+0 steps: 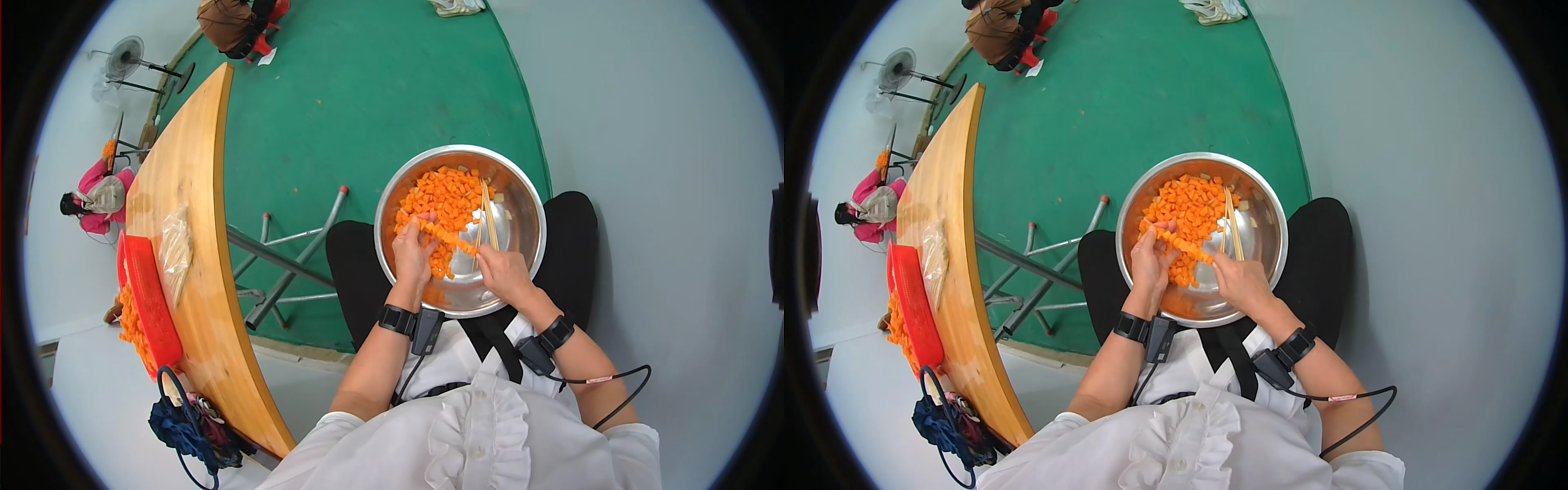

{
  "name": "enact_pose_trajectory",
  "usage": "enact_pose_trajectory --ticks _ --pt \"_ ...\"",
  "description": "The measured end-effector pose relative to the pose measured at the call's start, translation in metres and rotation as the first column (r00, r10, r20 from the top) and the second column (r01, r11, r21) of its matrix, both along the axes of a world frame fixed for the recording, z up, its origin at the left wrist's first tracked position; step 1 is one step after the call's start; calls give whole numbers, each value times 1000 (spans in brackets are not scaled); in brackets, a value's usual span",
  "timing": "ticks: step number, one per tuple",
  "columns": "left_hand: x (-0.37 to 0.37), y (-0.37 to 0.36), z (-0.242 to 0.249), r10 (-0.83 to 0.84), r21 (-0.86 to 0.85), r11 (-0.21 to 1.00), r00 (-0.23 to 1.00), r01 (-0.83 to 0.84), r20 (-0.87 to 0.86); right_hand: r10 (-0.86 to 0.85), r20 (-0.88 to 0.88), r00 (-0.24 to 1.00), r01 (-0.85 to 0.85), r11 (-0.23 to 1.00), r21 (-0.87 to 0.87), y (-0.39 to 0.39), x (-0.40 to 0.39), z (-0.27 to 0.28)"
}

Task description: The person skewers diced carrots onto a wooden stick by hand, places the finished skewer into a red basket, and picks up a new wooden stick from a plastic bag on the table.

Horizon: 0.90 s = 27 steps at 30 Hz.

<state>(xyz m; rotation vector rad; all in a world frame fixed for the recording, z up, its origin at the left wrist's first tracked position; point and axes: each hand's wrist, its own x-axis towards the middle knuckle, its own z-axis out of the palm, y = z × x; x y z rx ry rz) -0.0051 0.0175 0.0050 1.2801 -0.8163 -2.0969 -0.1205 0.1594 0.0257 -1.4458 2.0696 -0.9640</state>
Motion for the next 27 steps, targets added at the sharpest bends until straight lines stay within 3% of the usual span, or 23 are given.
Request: enact_pose_trajectory --ticks 5,8,11,14,17,20,21,22,23,24,25,26,27 --pt "3 0 0 -49 40 998 999 48 14 -3 51 999 1 999 39 -2 0 -1" --pt "-1 -1 4 -115 -2 993 989 115 -92 -10 157 987 0 998 66 -3 -1 0" --pt "-5 1 15 -17 48 998 972 29 -236 -54 283 958 42 998 48 -4 -2 -2" --pt "2 -5 17 -91 1 995 956 95 -279 -93 413 906 81 996 46 -4 -6 1" --pt "7 -6 19 -153 -93 987 948 132 -279 -140 411 901 70 981 182 -5 -6 -3" --pt "2 -1 14 -139 -145 984 963 108 -230 -110 395 912 48 986 163 -2 -6 -3" --pt "5 -4 8 -99 -168 984 974 65 -202 -79 294 953 38 989 144 1 -5 -6" --pt "8 -9 -14 -215 -338 901 956 272 198 -60 252 966 8 979 203 2 -6 -6" --pt "10 -14 -34 -197 -375 789 779 486 595 -32 271 962 -35 970 240 2 -8 -3" --pt "13 -13 -38 -18 -556 578 690 597 723 -94 406 909 -57 937 346 2 -11 7" --pt "20 -15 -38 11 -611 472 688 636 725 -95 502 860 -92 938 334 2 -19 9" --pt "23 -16 -44 -15 -594 588 742 549 670 -231 658 717 -79 910 406 -3 -21 24" --pt "25 -16 -46 -53 -563 604 733 564 678 -232 661 714 -76 913 401 -6 -26 32"
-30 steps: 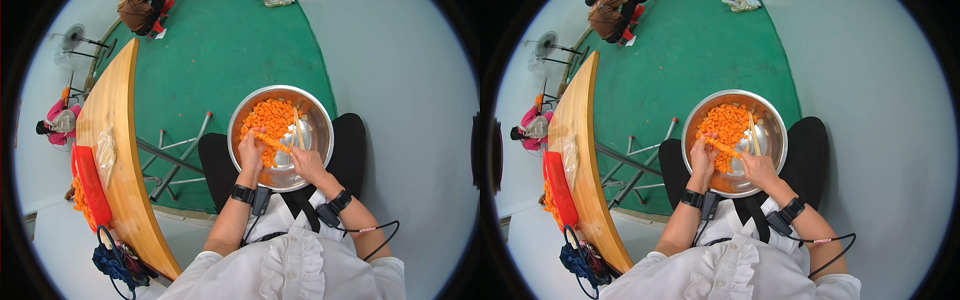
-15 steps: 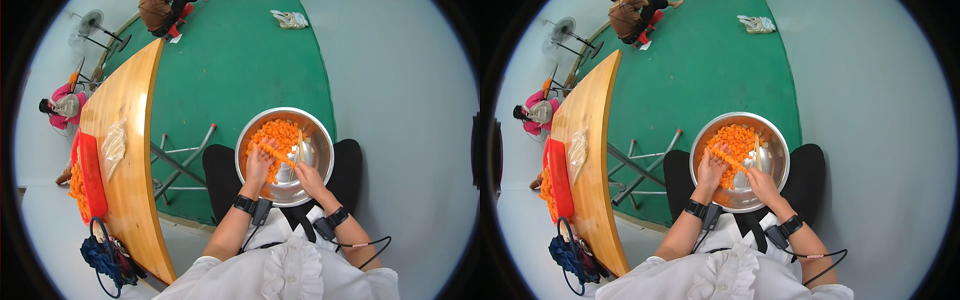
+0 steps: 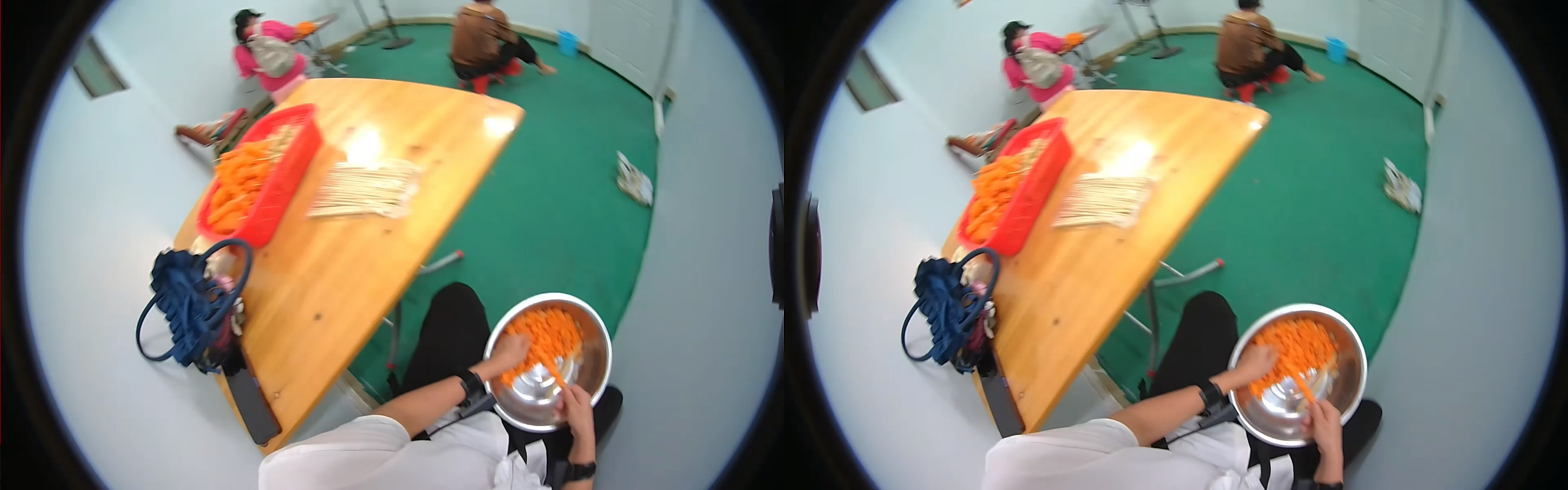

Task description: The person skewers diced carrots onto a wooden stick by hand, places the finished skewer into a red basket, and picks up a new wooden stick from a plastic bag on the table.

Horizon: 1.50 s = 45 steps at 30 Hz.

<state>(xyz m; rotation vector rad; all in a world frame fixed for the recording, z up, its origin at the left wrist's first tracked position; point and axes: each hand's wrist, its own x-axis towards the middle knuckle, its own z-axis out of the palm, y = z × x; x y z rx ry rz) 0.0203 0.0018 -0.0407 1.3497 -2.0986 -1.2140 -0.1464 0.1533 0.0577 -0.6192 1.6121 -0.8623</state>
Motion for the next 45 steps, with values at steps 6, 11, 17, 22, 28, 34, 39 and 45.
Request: enact_pose_trajectory --ticks 6,11,17,22,28,34,39,45 --pt "-2 20 8 -82 86 992 992 90 -94 -366 236 900 388 920 -52 -36 -39 20" --pt "0 14 14 -81 140 985 984 103 -160 -259 236 937 309 929 -205 -100 -15 67" --pt "-2 14 10 -59 179 980 982 91 -178 145 -72 987 -160 945 -285 -181 48 162" --pt "-7 16 -7 -42 164 982 951 96 -307 394 -344 852 -499 810 -308 -257 116 245" --pt "-48 19 -80 -114 29 991 939 131 -325 538 -437 721 -689 625 -367 -336 233 297" --pt "-16 1 -32 -77 151 978 923 144 -378 639 -362 679 -731 540 -416 -387 356 310" --pt "-19 7 -42 -56 197 970 917 144 -395 567 -450 690 -715 436 -547 -408 428 302" --pt "-37 20 -62 6 240 965 904 107 -427 50 -822 568 -746 454 -487 -430 393 265"
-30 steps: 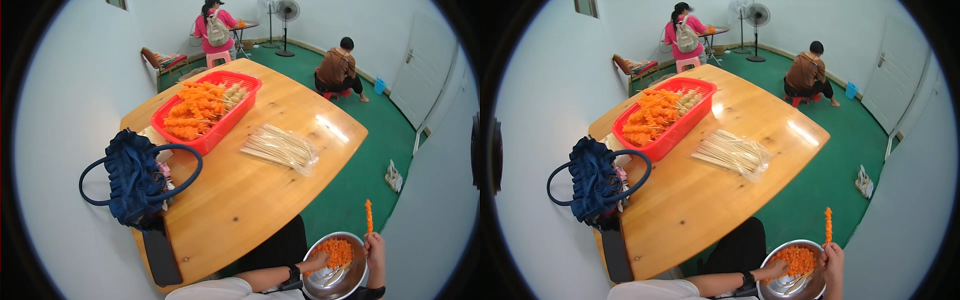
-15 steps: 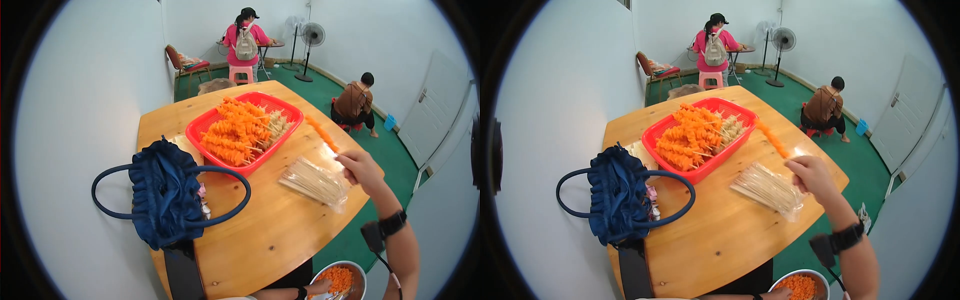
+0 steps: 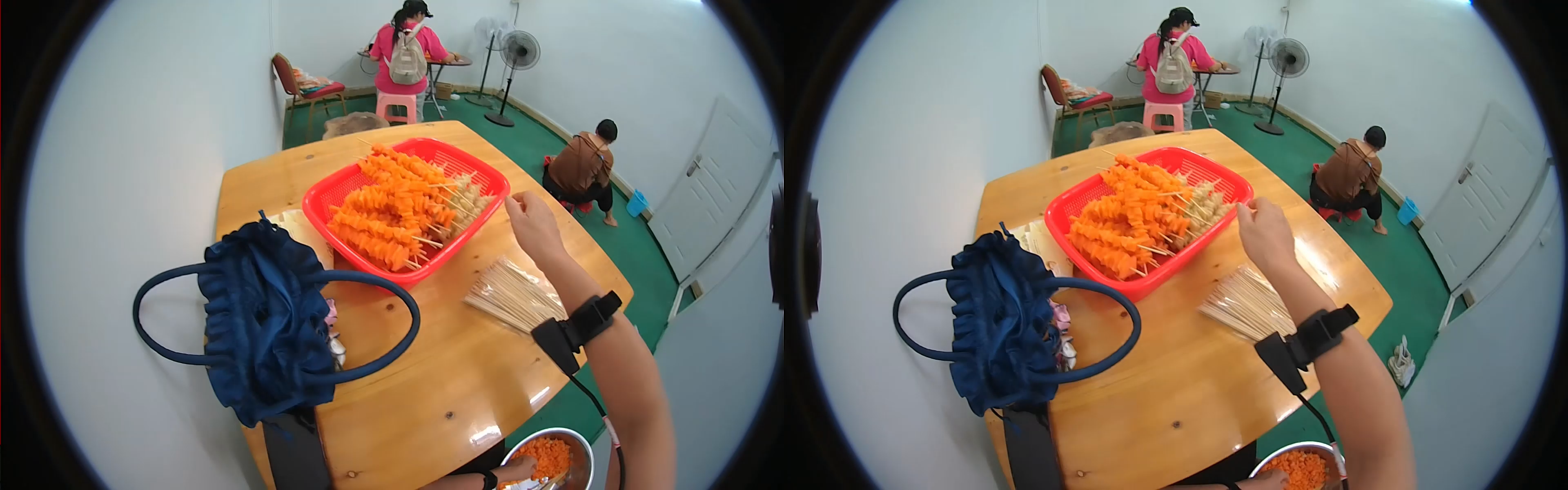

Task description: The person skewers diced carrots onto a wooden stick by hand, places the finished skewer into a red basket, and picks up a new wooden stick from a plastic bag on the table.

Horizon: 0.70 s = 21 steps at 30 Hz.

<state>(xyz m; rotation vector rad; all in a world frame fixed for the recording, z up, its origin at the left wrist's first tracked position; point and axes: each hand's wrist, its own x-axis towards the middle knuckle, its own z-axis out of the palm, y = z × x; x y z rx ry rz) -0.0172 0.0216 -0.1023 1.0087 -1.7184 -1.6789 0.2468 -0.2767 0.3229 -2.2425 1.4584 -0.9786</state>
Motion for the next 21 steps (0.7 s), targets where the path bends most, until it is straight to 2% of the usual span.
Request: enact_pose_trajectory --ticks 1,3,4,5,8,9,12,13,15,16,17,18,19,20,21 --pt "-7 2 -9 17 19 1000 1000 -17 -6 5 -42 999 -4 999 31 5 -16 1" --pt "12 1 13 3 -33 999 1000 -2 13 27 -199 980 -12 997 75 13 -43 4" --pt "39 -3 52 -35 -65 997 999 37 27 33 -270 962 -7 995 96 17 -56 4" --pt "31 -4 38 -65 -62 996 995 71 82 39 -339 940 3 992 124 23 -70 3" --pt "38 -1 54 -22 -138 990 997 31 70 -40 -325 945 -7 990 -142 55 -100 -5" --pt "37 -1 52 14 -154 988 998 -5 56 -10 -324 946 -27 993 -111 64 -109 -9" --pt "35 -1 46 -21 -122 992 990 38 142 103 -316 943 -110 994 -4 89 -129 -15" --pt "35 1 45 7 -149 989 992 12 127 142 -315 939 -172 983 -69 91 -136 -19" --pt "41 -4 56 -102 -226 964 979 141 178 220 -328 919 -286 943 -171 93 -151 -35" --pt "36 -3 44 -96 -248 959 982 135 163 224 -315 922 -302 926 -224 92 -155 -39" --pt "28 1 13 -102 -258 956 984 138 148 196 -357 913 -278 941 -195 93 -157 -38" --pt "10 4 -39 -163 -428 871 964 242 212 182 -399 899 -251 959 -130 95 -160 -38" --pt "16 5 -23 -96 -388 905 972 175 213 185 -450 873 -202 979 10 97 -160 -37" --pt "21 4 -19 -101 -334 929 977 161 190 204 -415 887 -192 979 71 96 -163 -47" --pt "26 3 -7 -41 -337 934 976 114 216 197 -483 853 -175 980 90 97 -159 -49"
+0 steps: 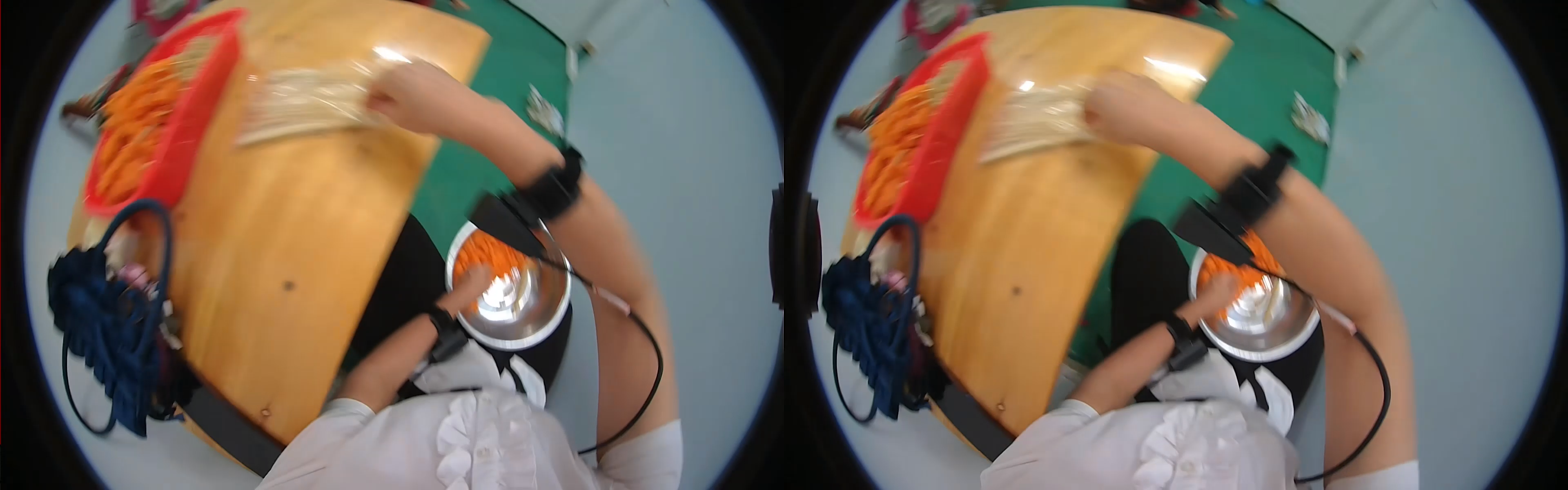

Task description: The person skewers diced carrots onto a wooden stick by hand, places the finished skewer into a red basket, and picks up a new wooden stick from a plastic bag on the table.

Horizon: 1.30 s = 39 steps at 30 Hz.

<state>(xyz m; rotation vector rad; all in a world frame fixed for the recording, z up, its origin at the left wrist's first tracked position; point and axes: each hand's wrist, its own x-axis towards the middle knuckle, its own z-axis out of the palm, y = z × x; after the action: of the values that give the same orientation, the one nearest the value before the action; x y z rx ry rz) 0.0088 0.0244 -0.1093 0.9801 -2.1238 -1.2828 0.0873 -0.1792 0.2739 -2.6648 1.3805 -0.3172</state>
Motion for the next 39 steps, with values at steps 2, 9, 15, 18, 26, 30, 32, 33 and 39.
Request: enact_pose_trajectory --ticks 2,9,15,18,26,30,32,33,39 --pt "20 -6 79 205 53 978 977 -202 -59 19 -23 1000 -21 996 -92 3 3 -3" --pt "27 -15 101 384 36 923 911 -383 -150 57 -140 989 -98 947 -305 -12 15 -15" --pt "19 -9 74 335 7 942 936 -336 -106 78 -95 992 -105 937 -333 -5 19 -15" --pt "20 -9 67 251 -78 959 945 -272 -210 20 92 996 4 967 -253 10 11 -9" --pt "25 -3 68 142 -117 984 987 -133 78 -607 603 517 430 794 430 141 -150 -97" --pt "15 5 70 98 -349 937 949 13 301 -938 255 233 640 345 687 236 -227 -228" --pt "-2 11 44 164 -223 968 962 -114 221 -949 129 288 729 305 613 263 -246 -276" --pt "-6 10 64 315 99 941 944 -324 100 -924 140 356 766 375 522 269 -242 -269" --pt "3 10 58 52 -349 926 871 140 488 -931 -230 284 867 147 477 264 -218 -249"
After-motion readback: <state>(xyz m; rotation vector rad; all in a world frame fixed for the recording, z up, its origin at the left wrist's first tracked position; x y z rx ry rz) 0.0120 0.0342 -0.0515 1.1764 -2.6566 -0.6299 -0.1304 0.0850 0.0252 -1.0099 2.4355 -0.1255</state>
